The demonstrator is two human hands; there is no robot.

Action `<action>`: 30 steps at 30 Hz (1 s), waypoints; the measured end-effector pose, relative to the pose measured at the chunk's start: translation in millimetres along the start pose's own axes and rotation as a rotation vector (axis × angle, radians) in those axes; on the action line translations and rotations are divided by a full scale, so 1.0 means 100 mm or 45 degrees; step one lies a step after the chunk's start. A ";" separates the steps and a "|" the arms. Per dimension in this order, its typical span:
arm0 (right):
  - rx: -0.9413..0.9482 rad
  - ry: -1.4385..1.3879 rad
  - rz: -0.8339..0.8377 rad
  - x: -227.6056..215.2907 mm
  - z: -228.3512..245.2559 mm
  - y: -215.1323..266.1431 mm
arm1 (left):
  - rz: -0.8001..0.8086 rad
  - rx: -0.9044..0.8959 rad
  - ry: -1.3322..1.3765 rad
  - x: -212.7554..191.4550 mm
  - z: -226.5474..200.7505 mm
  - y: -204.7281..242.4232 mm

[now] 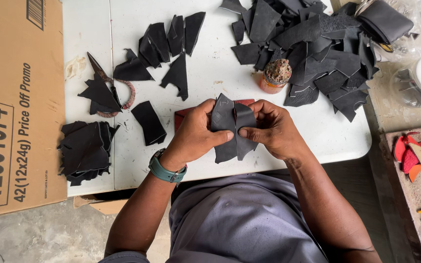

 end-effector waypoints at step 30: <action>-0.070 -0.273 -0.028 -0.15 -0.16 -0.03 | -0.093 0.025 0.518 0.02 0.32 -0.07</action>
Point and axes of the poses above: each hand's wrist, its own y-axis away from the middle knuckle, its own x-axis out of the palm, z = x × y, the point moved 7 cm from there along -y, towards the middle knuckle, and after that the axes turned 5 degrees about x, right-handed, at the moved point
